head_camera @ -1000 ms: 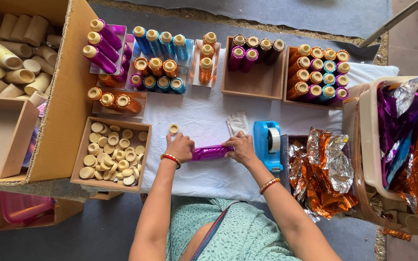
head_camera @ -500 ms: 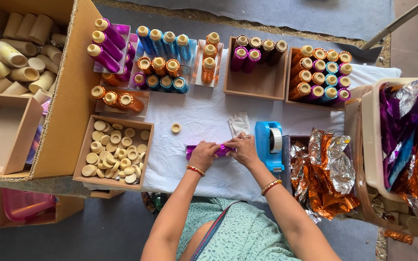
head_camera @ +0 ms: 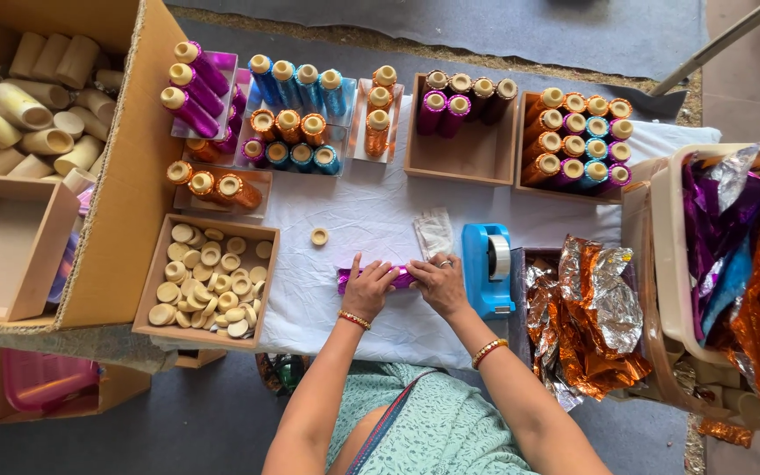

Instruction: The person wraps cylindrical candle bodies in shiny metallic foil, secures the wrapping with tape, and then places a small wooden cap on the top. They repeat this process for multiple candles, organizing the finished items into wooden boxes on the table.

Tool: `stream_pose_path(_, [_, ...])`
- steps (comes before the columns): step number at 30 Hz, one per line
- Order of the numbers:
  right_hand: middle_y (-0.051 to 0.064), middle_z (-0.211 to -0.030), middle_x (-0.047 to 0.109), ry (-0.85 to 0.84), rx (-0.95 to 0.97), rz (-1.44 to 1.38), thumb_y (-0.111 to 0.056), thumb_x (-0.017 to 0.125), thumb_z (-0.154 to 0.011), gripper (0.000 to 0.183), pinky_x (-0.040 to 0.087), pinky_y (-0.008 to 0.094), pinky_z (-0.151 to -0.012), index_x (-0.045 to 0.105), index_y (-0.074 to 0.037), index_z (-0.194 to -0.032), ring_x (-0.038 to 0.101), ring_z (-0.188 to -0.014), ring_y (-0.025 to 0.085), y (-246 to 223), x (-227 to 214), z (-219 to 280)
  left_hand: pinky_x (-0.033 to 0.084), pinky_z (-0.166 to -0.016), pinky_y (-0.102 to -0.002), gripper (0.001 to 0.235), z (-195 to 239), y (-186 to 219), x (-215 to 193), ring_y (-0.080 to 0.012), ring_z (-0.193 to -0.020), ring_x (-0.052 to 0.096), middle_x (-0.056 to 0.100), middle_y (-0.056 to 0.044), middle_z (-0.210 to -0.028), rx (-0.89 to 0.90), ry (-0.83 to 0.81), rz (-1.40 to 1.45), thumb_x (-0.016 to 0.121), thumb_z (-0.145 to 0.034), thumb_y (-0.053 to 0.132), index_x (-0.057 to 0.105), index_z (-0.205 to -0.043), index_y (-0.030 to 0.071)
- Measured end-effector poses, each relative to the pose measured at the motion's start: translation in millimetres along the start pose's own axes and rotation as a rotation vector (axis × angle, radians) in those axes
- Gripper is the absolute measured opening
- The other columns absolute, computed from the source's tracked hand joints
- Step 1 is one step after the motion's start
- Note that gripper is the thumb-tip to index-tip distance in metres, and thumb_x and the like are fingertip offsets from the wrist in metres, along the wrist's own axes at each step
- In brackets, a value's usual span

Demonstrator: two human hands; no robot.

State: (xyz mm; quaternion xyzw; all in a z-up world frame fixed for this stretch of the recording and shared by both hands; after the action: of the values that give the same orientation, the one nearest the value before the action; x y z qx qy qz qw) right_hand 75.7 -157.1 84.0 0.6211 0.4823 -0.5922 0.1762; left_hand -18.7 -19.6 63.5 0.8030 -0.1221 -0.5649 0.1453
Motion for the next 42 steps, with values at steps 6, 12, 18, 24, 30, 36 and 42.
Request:
stream_pose_path(6, [-0.009,-0.119,0.075,0.004,0.029,-0.016,-0.030,0.081,-0.078,0.037,0.036,0.047,-0.101,0.078,-0.022,-0.114,0.062,-0.106,0.019,1,1,-3,0.029,-0.120,-0.055,0.051,-2,-5,3,-0.0199,-0.113,0.065,0.070,-0.003,-0.118,-0.003,-0.058,0.044,0.081,-0.072,0.017,0.071,-0.122,0.017])
stream_pose_path(12, [-0.006,-0.123,0.074,0.054,0.032,-0.030,-0.028,0.080,-0.080,0.038,0.037,0.046,-0.102,0.077,-0.022,-0.117,0.062,-0.106,0.018,-3,-1,3,0.031,-0.118,-0.054,0.051,-5,4,-5,-0.0188,-0.111,0.065,0.070,-0.002,-0.116,-0.004,-0.032,0.002,0.081,-0.072,0.019,0.071,-0.123,0.019])
stream_pose_path(18, [-0.005,-0.124,0.073,0.082,0.021,0.063,-0.028,0.077,-0.085,0.037,0.037,0.047,-0.103,0.075,-0.019,-0.120,0.062,-0.108,0.020,-7,0,10,0.033,-0.117,-0.053,0.050,-5,3,-4,-0.0182,-0.111,0.065,0.070,-0.002,-0.115,-0.043,-0.026,-0.005,0.081,-0.073,0.019,0.071,-0.122,0.020])
stream_pose_path(24, [-0.003,-0.123,0.074,0.143,0.021,0.049,-0.025,0.077,-0.081,0.035,0.041,0.046,-0.097,0.077,-0.017,-0.115,0.062,-0.108,0.022,-16,-12,9,0.032,-0.119,-0.053,0.050,-2,1,1,-0.0191,-0.112,0.065,0.070,-0.002,-0.115,-0.059,-0.029,0.006,0.081,-0.073,0.018,0.071,-0.122,0.020])
stream_pose_path(30, [0.001,-0.100,0.075,0.212,0.277,-0.250,-0.012,0.076,-0.088,0.008,0.056,0.037,-0.080,0.078,-0.013,-0.096,0.070,-0.094,0.023,3,-45,45,0.030,-0.120,-0.054,0.048,-4,-4,6,-0.0183,-0.112,0.066,0.071,-0.002,-0.115,-0.073,-0.052,0.016,0.081,-0.075,0.019,0.071,-0.123,0.022])
stream_pose_path(36, [0.006,-0.093,0.076,0.266,0.803,-0.233,-0.013,0.070,-0.093,0.014,0.054,0.029,-0.066,0.081,-0.012,-0.102,0.071,-0.074,0.019,68,-125,110,0.031,-0.119,-0.054,0.045,-5,-2,1,-0.0187,-0.111,0.066,0.071,-0.002,-0.115,-0.068,-0.035,0.028,0.079,-0.077,0.019,0.071,-0.121,0.021])
stream_pose_path(42, [0.008,-0.084,0.078,0.001,1.045,-0.272,-0.032,0.071,-0.088,0.029,0.056,0.035,-0.070,0.082,-0.020,-0.111,0.072,-0.074,0.020,107,-114,146,0.033,-0.118,-0.054,0.046,-7,-4,-1,-0.0187,-0.111,0.067,0.071,-0.002,-0.115,-0.058,-0.046,0.031,0.080,-0.076,0.018,0.071,-0.122,0.020])
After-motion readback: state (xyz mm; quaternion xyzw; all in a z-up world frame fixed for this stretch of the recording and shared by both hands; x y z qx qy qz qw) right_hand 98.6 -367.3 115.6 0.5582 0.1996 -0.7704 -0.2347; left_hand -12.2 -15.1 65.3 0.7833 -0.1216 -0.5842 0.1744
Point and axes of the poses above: each hand's wrist, its own z-axis away from the middle knuckle, its own x-axis out of the palm, y = z × x, the point moved 6 cm from there along -z, towards the middle knuckle
